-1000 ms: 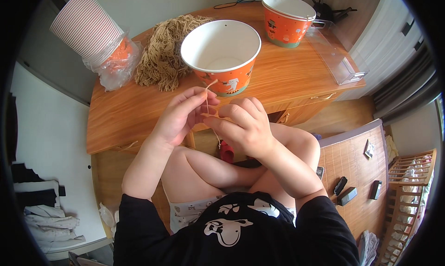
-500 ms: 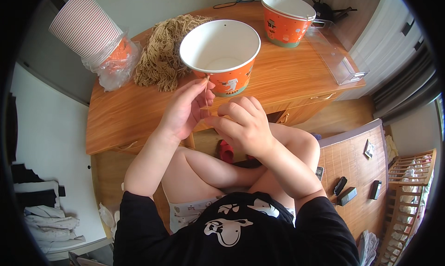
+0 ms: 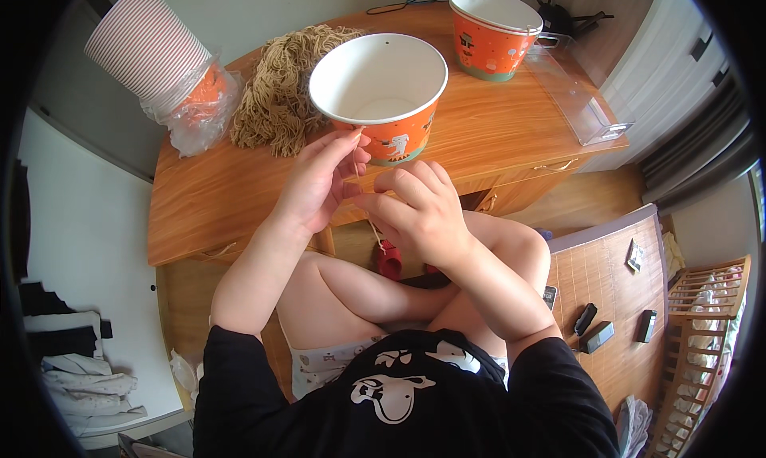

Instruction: Attaching thin strings or tags through pre-made holes in the rims of paper bowls.

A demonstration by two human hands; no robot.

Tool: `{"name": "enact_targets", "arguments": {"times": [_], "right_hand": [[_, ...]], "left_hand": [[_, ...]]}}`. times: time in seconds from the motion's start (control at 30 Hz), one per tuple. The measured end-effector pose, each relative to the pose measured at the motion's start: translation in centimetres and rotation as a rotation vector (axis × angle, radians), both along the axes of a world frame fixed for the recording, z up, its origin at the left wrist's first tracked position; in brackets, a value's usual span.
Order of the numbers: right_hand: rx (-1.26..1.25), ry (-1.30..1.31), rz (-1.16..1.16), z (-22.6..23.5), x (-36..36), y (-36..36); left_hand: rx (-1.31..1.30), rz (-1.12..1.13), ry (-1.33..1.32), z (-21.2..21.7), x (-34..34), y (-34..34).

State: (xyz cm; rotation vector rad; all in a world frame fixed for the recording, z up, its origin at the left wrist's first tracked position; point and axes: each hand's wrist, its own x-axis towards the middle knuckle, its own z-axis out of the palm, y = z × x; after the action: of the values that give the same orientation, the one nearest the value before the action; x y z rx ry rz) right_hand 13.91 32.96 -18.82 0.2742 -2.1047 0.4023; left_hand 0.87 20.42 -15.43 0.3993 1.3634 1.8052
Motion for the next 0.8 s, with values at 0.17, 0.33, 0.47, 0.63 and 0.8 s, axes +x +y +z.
{"name": "enact_targets", "arguments": {"times": [0.17,0.33,0.47,0.63,0.8], "right_hand": [[0.013,0.001,-0.008,-0.13,-0.06,0.11],[0.007,-0.011,-0.007,0.03,0.06,0.14],[0.0,-0.009,-0.009,-0.05,0.13,0.24],[-0.007,-0.006,-0.004,-0.08,0.16,0.29],[-0.017,-0.007,-0.005,0.02,0.27,0.3]], "left_hand": [[-0.031,0.001,0.023,-0.03,-0.05,0.09],[-0.077,0.015,0.048,0.19,-0.03,0.19],[-0.108,0.013,0.062,0.2,0.01,0.3],[-0.137,0.026,0.06,0.51,0.16,0.33],[-0.127,0.018,0.055,0.23,0.05,0.36]]}}
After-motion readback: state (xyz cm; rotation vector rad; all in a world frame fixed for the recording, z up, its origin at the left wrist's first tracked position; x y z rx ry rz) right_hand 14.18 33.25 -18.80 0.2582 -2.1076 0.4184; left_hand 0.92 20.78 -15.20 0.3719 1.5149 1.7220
